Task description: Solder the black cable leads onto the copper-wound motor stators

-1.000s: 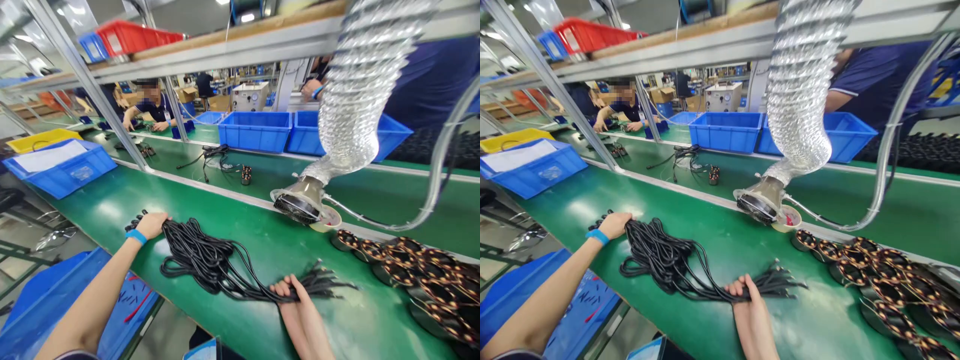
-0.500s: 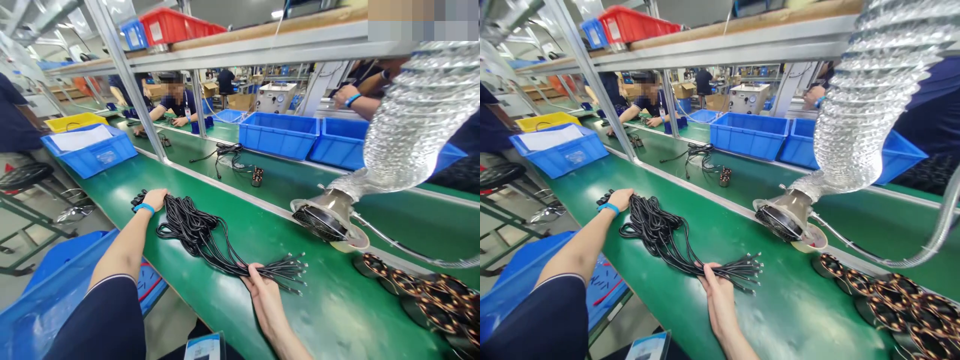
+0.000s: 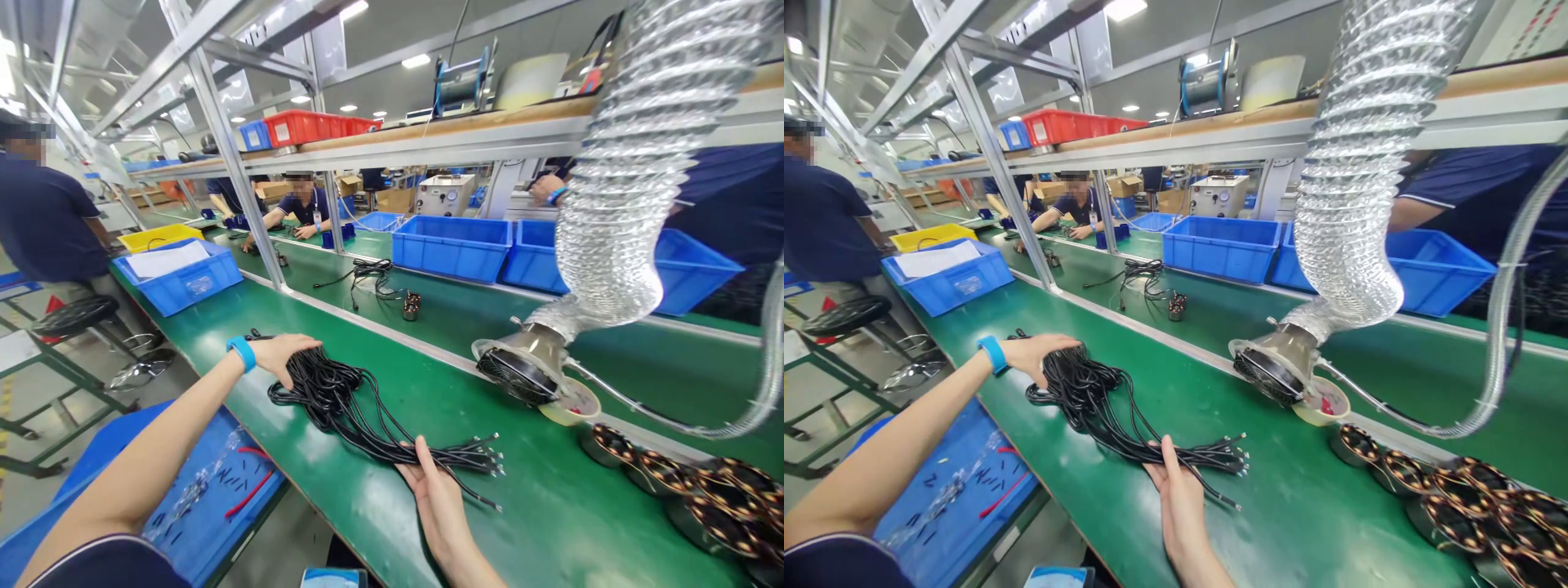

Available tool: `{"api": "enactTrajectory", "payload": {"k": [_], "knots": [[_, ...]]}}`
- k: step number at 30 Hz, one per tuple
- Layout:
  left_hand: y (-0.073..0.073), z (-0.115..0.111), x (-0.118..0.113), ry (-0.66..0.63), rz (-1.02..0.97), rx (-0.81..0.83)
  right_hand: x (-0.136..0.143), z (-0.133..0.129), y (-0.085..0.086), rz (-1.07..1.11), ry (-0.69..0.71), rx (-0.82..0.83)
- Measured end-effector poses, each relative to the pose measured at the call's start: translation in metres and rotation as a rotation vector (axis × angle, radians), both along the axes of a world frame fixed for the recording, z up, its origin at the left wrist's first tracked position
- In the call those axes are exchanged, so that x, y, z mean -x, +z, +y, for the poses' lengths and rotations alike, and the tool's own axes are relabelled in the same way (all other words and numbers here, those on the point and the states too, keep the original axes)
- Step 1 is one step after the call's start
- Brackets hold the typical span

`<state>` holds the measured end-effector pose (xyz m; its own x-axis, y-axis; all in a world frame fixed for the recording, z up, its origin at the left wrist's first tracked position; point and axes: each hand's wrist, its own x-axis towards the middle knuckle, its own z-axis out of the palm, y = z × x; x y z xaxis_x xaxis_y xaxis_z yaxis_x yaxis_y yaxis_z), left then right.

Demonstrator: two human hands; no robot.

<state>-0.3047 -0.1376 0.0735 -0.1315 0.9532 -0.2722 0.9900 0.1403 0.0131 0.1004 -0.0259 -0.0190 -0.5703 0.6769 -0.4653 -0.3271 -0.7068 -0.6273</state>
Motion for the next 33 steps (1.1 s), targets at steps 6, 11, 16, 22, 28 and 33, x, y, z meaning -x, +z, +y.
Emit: {"api": "enactTrajectory", "payload": {"k": [6, 11, 16, 22, 28, 33], "knots": [[-0.023, 0.025, -0.054, -0.118, -0.041, 0.100, 0.001, 0.000, 0.009, 0.024, 0.017, 0.063], [-0.018, 0.040, -0.044, -0.132, -0.086, 0.105, -0.001, -0.004, 0.011, 0.069, 0.015, 0.140], [-0.007, 0.051, -0.046, -0.205, -0.046, 0.076, -0.006, -0.007, 0.009, 0.108, -0.020, 0.225], [0.001, 0.051, -0.052, -0.247, -0.020, 0.036, -0.024, -0.012, 0.025, 0.031, 0.105, 0.287], [0.016, 0.047, -0.056, -0.224, -0.004, -0.083, -0.041, -0.016, 0.057, -0.133, 0.542, -0.145], [0.037, 0.049, -0.061, -0.204, -0.077, -0.171, -0.014, -0.001, 0.061, -0.409, 0.255, -1.290]]}}
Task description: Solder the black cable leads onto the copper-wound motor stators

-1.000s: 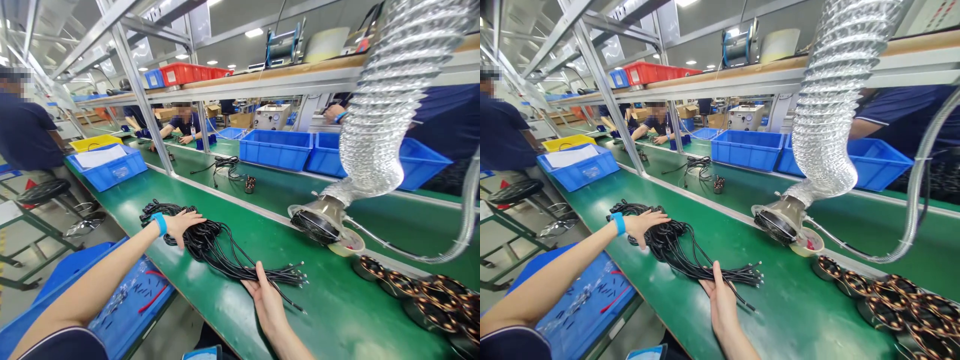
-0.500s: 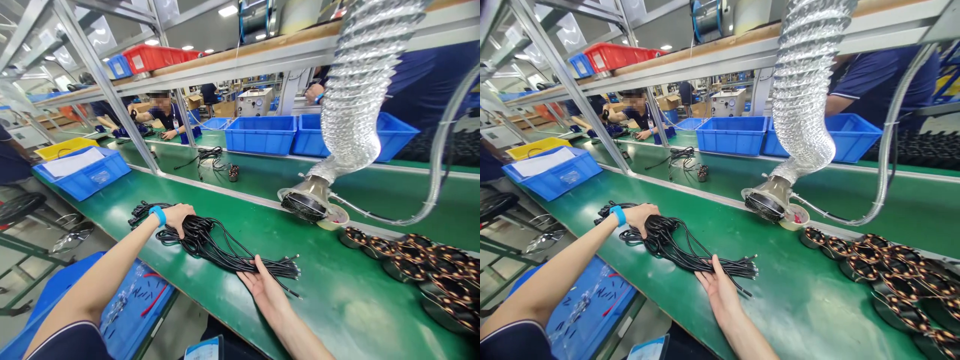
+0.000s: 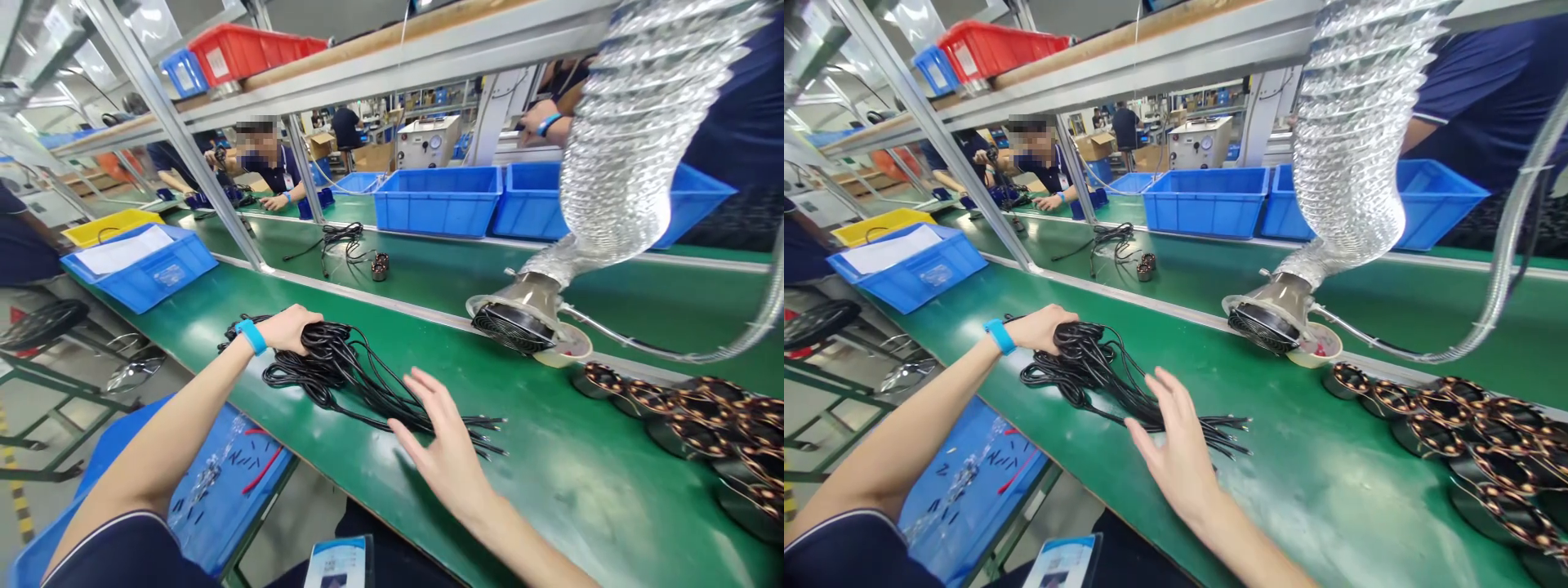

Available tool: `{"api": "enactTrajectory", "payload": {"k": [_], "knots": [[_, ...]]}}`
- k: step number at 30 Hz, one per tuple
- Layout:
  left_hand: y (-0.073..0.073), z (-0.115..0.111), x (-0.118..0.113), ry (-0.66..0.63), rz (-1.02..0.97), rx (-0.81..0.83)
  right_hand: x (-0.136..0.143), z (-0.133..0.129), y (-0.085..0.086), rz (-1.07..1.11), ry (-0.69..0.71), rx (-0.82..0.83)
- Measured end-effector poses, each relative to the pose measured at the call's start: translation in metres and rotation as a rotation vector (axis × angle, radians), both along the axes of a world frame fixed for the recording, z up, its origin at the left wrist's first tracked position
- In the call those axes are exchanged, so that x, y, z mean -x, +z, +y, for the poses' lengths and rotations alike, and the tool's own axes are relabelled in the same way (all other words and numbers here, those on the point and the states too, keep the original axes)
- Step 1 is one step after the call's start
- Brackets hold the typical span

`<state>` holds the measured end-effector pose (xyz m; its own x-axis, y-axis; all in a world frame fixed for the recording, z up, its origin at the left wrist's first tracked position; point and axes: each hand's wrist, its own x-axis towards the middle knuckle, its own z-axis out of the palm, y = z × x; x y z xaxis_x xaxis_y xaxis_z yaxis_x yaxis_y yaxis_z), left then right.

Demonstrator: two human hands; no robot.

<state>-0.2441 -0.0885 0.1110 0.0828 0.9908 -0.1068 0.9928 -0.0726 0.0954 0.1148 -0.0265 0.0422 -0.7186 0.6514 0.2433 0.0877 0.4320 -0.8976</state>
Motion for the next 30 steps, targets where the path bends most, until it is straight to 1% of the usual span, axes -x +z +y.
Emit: {"api": "enactTrajectory", "payload": {"k": [1, 2, 3, 5, 8, 10, 13, 16, 19, 21, 22, 26, 28, 30], "knots": [[0.004, 0.001, -0.001, 0.003, -0.017, -0.008, 0.011, 0.004, -0.001, -0.004, -0.013, -0.163], [0.008, 0.002, -0.002, 0.002, -0.030, -0.015, 0.025, 0.007, -0.003, -0.020, 0.001, -0.275], [0.012, 0.004, -0.003, -0.004, -0.040, -0.019, 0.039, 0.010, -0.005, -0.043, 0.031, -0.342], [0.019, 0.007, -0.006, -0.020, -0.050, -0.017, 0.067, 0.016, -0.009, -0.105, 0.082, -0.381], [0.031, 0.013, -0.011, -0.037, -0.023, -0.006, 0.101, 0.026, -0.011, -0.192, 0.095, -0.309], [0.039, 0.016, -0.014, -0.048, 0.032, -0.004, 0.112, 0.033, -0.011, -0.241, 0.106, -0.202], [0.047, 0.019, -0.018, -0.055, 0.172, -0.026, 0.114, 0.042, -0.008, -0.273, 0.113, -0.029], [0.047, 0.025, -0.018, -0.069, 0.306, -0.064, 0.111, 0.051, -0.007, -0.268, 0.126, 0.096], [0.035, 0.037, -0.014, -0.096, 0.374, -0.124, 0.107, 0.060, -0.009, -0.303, 0.233, 0.264], [0.021, 0.047, -0.011, -0.074, 0.383, -0.153, 0.100, 0.067, -0.012, -0.341, 0.296, 0.344], [0.013, 0.053, -0.010, -0.048, 0.380, -0.160, 0.095, 0.071, -0.014, -0.362, 0.312, 0.355], [-0.030, 0.076, -0.008, 0.051, 0.360, -0.145, 0.062, 0.084, -0.022, -0.477, 0.297, 0.278], [-0.051, 0.086, -0.005, 0.089, 0.346, -0.120, 0.043, 0.090, -0.024, -0.528, 0.244, 0.198], [-0.067, 0.095, -0.001, 0.142, 0.325, -0.085, 0.028, 0.093, -0.024, -0.563, 0.177, 0.113]]}}
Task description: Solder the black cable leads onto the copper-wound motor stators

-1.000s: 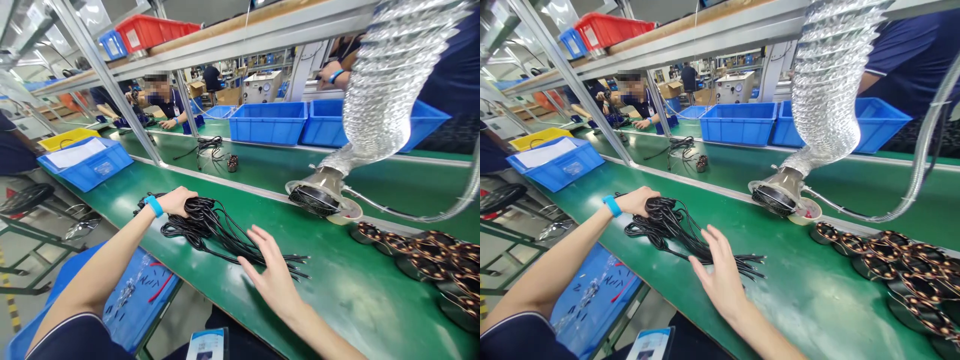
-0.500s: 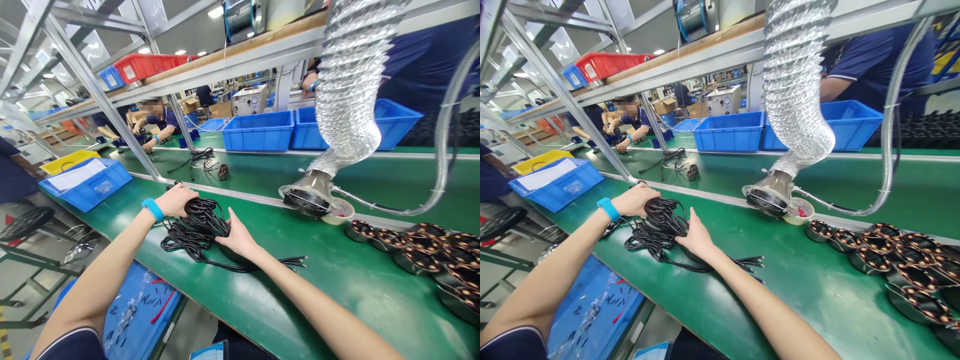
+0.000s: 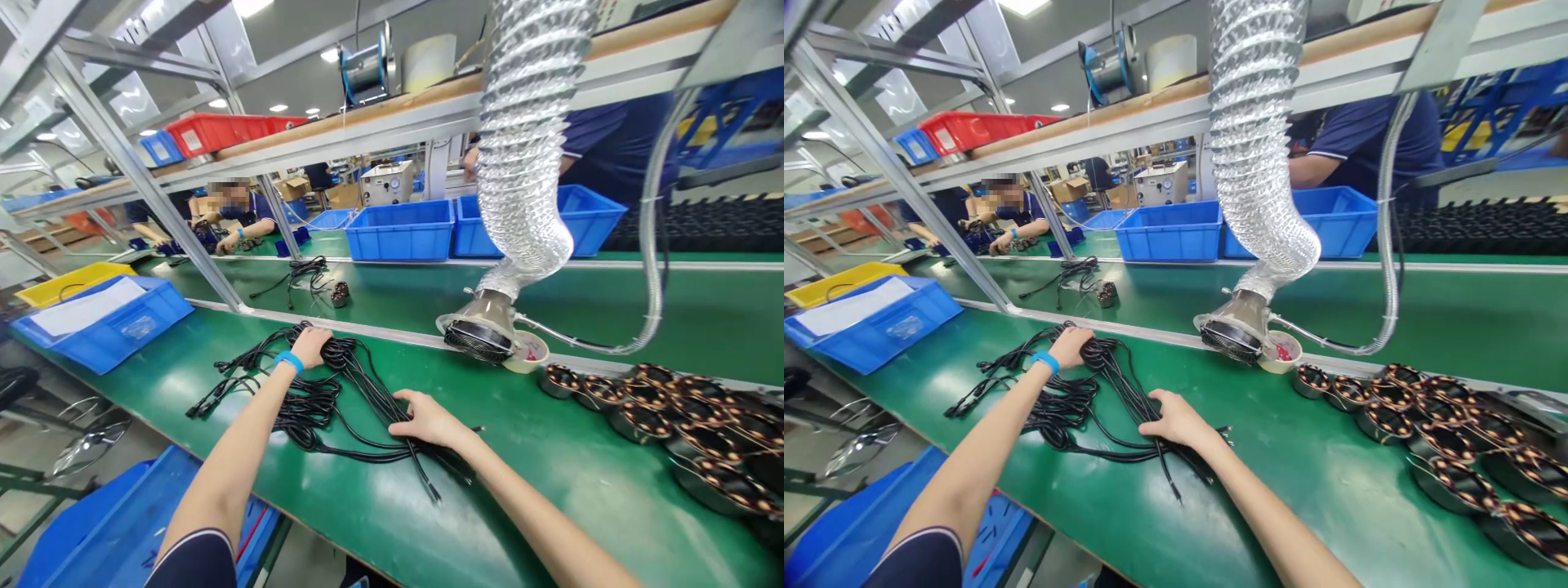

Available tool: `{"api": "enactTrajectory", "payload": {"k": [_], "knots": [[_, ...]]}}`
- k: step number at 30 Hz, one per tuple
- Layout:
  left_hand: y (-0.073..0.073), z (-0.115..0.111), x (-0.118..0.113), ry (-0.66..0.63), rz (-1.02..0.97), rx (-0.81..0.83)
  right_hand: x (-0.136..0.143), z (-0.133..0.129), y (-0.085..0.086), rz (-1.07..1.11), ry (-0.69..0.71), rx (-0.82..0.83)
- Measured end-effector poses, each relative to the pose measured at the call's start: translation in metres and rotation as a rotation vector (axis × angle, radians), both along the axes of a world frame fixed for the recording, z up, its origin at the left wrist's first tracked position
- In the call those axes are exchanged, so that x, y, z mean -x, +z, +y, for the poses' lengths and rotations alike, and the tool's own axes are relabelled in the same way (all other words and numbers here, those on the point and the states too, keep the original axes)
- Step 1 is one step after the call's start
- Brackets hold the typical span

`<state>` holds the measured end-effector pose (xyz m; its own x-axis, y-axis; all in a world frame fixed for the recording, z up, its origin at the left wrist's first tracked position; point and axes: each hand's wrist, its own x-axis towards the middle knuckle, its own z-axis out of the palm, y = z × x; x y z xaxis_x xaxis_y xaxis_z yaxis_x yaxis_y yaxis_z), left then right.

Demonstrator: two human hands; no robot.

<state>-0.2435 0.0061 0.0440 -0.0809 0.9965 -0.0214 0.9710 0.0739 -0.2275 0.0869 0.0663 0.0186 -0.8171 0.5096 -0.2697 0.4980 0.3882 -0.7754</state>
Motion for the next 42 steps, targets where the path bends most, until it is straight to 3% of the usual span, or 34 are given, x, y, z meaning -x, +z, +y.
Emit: {"api": "enactTrajectory", "payload": {"k": [4, 8, 13, 17, 22, 30, 35, 42], "knots": [[-0.012, 0.015, 0.012, 0.097, -0.046, 0.102, 0.000, 0.001, 0.007, -0.042, -0.039, -0.177], [-0.009, 0.021, 0.015, 0.150, -0.072, 0.179, 0.037, -0.004, 0.012, -0.057, -0.054, -0.316], [-0.013, 0.009, 0.003, 0.218, -0.058, 0.091, 0.091, -0.008, 0.007, -0.069, -0.093, -0.423], [-0.022, -0.008, -0.009, 0.257, -0.055, -0.053, 0.116, 0.001, 0.001, -0.078, -0.119, -0.446], [-0.030, -0.021, -0.019, 0.276, -0.077, -0.211, 0.125, 0.011, 0.004, -0.087, -0.077, -0.499], [-0.034, -0.022, -0.022, 0.280, -0.110, -0.311, 0.133, -0.004, 0.017, -0.086, 0.001, -0.719], [-0.030, -0.021, -0.019, 0.271, -0.124, -0.267, 0.143, -0.010, 0.022, -0.142, -0.017, -0.770], [-0.022, -0.032, -0.009, 0.212, -0.188, -0.089, 0.141, 0.000, 0.013, -0.157, 0.098, -0.663]]}}
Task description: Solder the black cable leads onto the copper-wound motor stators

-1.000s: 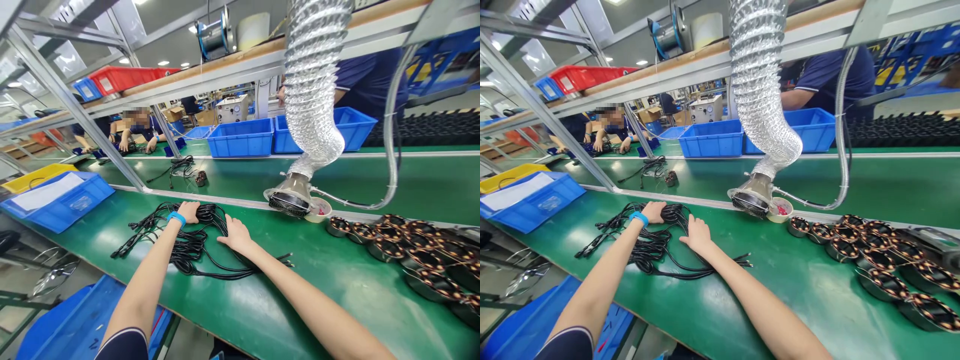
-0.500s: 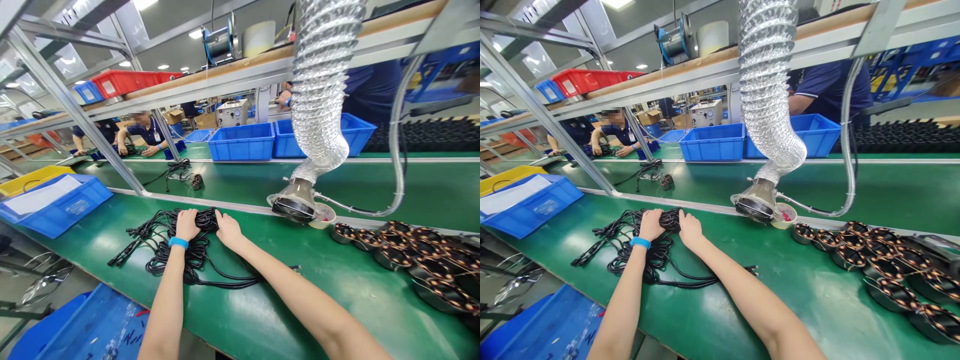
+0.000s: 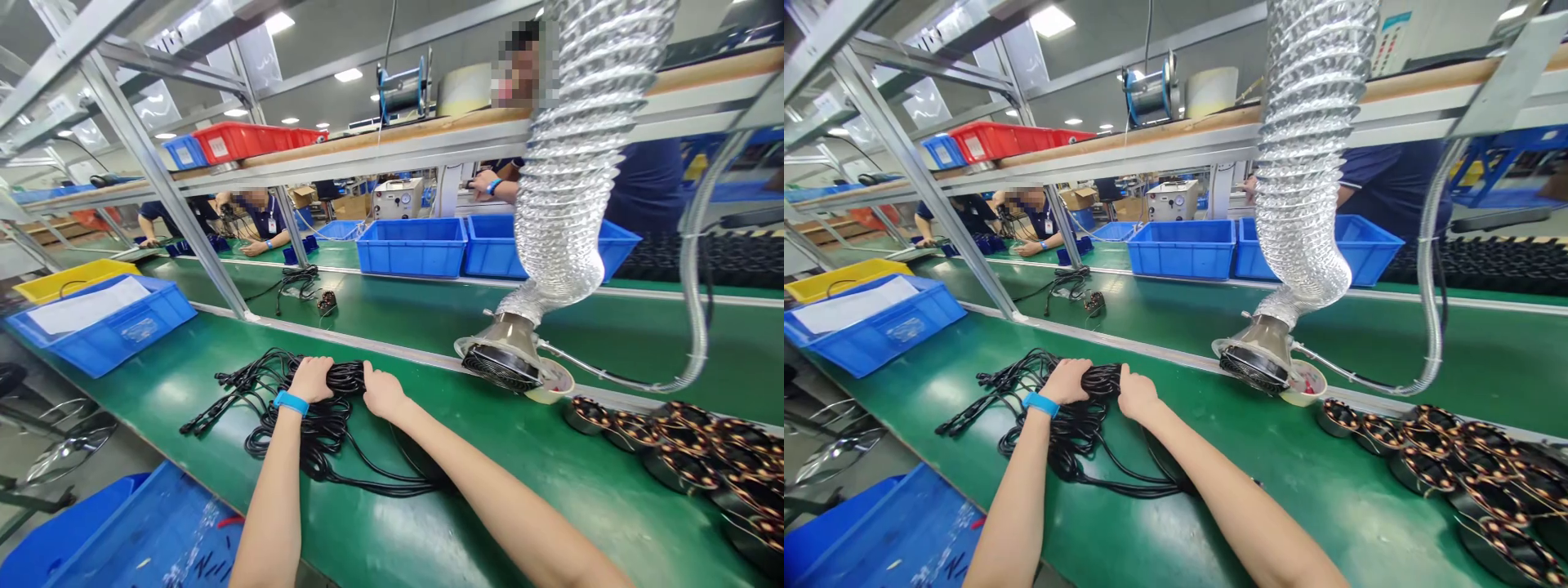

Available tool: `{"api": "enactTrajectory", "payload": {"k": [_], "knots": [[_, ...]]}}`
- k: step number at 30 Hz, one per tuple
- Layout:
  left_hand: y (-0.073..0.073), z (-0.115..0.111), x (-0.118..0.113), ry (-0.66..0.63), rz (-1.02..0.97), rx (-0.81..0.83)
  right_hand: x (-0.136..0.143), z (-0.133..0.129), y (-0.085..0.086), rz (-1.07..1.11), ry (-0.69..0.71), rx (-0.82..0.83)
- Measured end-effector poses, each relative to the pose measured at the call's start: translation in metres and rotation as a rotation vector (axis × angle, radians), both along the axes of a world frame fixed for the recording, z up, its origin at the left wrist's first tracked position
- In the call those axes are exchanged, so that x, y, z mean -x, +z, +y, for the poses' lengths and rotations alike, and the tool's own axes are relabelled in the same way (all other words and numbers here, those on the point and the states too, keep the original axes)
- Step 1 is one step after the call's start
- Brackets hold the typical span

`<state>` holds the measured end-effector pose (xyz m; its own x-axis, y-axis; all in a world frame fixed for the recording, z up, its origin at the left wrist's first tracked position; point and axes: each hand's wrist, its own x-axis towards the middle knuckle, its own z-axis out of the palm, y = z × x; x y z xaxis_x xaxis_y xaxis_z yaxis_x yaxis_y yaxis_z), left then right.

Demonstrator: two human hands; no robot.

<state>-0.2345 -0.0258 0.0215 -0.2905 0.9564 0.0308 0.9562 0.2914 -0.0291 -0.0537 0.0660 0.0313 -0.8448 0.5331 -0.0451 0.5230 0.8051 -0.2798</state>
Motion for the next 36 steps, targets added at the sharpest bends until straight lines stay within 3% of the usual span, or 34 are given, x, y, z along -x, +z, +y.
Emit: {"api": "enactTrajectory", "payload": {"k": [7, 15, 19, 24, 30, 36], "knots": [[0.007, -0.025, 0.013, -0.031, -0.083, 0.113, -0.005, -0.014, -0.004, 0.008, 0.048, 0.127], [0.007, -0.024, 0.019, -0.046, -0.115, 0.138, -0.018, -0.010, 0.009, -0.015, 0.019, 0.249], [0.007, -0.024, 0.019, -0.056, -0.107, 0.119, -0.050, -0.005, 0.023, -0.033, 0.002, 0.333], [0.003, -0.026, 0.021, -0.056, -0.116, 0.092, -0.111, 0.008, 0.029, -0.038, -0.048, 0.423], [-0.003, -0.030, 0.022, -0.061, -0.162, 0.033, -0.175, 0.019, 0.018, 0.046, -0.097, 0.465], [0.003, -0.035, 0.020, -0.071, -0.197, -0.043, -0.198, 0.022, 0.000, 0.041, -0.121, 0.390]]}}
